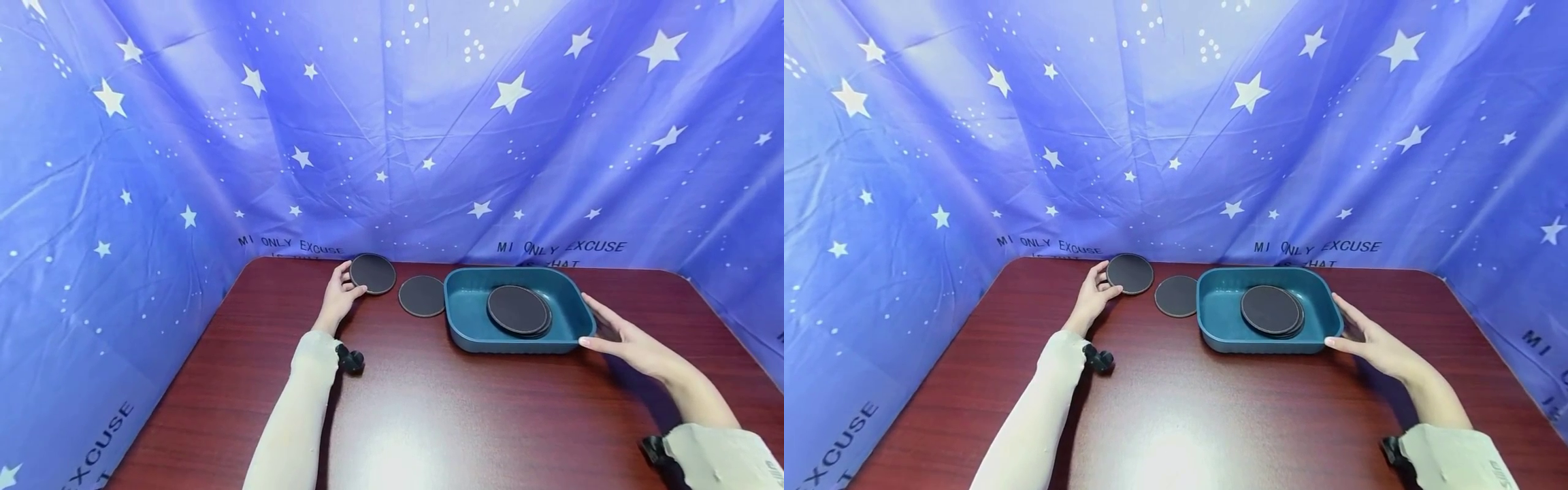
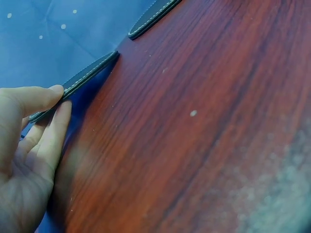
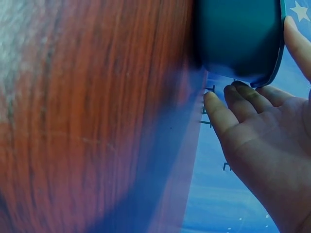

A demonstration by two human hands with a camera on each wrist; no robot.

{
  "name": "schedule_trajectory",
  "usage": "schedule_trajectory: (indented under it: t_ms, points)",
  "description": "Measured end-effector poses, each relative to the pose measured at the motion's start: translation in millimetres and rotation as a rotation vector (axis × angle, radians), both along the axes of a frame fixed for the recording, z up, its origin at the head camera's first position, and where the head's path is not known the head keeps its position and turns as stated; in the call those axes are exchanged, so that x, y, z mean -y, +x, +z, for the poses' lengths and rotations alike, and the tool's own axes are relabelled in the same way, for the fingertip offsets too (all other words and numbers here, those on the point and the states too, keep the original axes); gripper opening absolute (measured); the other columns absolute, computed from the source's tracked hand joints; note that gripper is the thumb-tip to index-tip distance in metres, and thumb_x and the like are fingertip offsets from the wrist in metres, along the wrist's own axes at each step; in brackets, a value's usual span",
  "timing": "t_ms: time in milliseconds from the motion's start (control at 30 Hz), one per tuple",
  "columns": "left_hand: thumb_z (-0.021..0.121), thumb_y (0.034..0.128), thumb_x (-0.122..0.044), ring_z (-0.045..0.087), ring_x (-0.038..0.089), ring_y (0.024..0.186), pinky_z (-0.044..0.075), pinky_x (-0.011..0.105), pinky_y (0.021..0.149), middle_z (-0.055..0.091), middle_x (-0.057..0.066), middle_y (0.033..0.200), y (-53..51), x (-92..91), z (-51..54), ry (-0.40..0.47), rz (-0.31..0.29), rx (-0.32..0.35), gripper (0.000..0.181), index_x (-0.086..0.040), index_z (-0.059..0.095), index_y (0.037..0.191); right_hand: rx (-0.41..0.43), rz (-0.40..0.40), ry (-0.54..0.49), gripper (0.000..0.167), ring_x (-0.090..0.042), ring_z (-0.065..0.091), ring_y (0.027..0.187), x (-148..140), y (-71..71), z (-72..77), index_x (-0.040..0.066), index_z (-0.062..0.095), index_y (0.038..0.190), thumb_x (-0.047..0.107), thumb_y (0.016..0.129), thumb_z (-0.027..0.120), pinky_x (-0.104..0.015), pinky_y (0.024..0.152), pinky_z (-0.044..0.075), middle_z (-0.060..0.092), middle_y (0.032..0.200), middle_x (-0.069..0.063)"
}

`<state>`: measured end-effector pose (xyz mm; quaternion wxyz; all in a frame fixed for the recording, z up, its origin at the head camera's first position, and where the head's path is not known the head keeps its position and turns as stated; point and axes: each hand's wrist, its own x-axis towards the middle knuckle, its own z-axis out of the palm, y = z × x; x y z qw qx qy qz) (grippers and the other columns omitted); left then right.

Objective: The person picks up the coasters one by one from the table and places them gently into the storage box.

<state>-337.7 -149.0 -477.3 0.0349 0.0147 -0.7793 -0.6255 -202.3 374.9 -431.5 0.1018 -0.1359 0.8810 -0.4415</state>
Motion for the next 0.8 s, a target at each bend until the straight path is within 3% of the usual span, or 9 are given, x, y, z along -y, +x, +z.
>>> schedule_trajectory:
  t_ms: [167, 400, 567, 800]
  points:
    - [0.066, 0.0862, 0.011, 0.06, 0.017, 0.092, 0.048, 0.01, 0.069, 0.056, 0.025, 0.13, 0.9, -1.6, 1.4, 0.046, 0.008, 0.009, 0.075, -0.006, 0.035, 0.152, -0.014, 0.007, -0.013, 0.084, 0.033, 0.022, 0.115, 0.1, 0.1, 0.3, 0.016, 0.001, 0.162, 0.016, 0.1, 0.058, 0.005, 0.089, 0.028, 0.006, 0.163, -0.03]
    - [0.057, 0.0889, 0.017, 0.063, 0.002, 0.075, 0.058, 0.015, 0.067, 0.051, 0.02, 0.127, 2.1, 1.2, 5.3, 0.285, -0.011, 0.102, 0.072, -0.007, 0.034, 0.153, -0.033, 0.023, -0.037, 0.084, 0.034, 0.022, 0.116, 2.4, -0.9, 0.4, 0.014, 0.002, 0.161, 0.014, 0.1, 0.059, 0.006, 0.09, 0.027, 0.005, 0.163, -0.03]
    - [0.056, 0.0888, 0.018, 0.063, 0.002, 0.073, 0.058, 0.016, 0.066, 0.05, 0.019, 0.129, 6.9, 1.9, 8.1, 0.312, -0.03, 0.121, 0.072, -0.008, 0.034, 0.153, -0.043, 0.024, -0.045, 0.084, 0.034, 0.023, 0.116, 2.6, -0.3, -0.8, 0.012, 0.002, 0.161, 0.013, 0.099, 0.059, 0.006, 0.091, 0.027, 0.006, 0.163, -0.031]
    - [0.056, 0.0868, 0.019, 0.064, 0.002, 0.071, 0.059, 0.018, 0.066, 0.054, 0.015, 0.123, 13.5, -4.4, 17.8, 0.349, -0.071, 0.062, 0.073, -0.007, 0.036, 0.152, -0.03, 0.012, -0.041, 0.084, 0.034, 0.021, 0.115, 0.3, 0.7, -2.7, 0.013, 0.0, 0.161, 0.015, 0.1, 0.058, 0.007, 0.091, 0.026, 0.004, 0.163, -0.03]
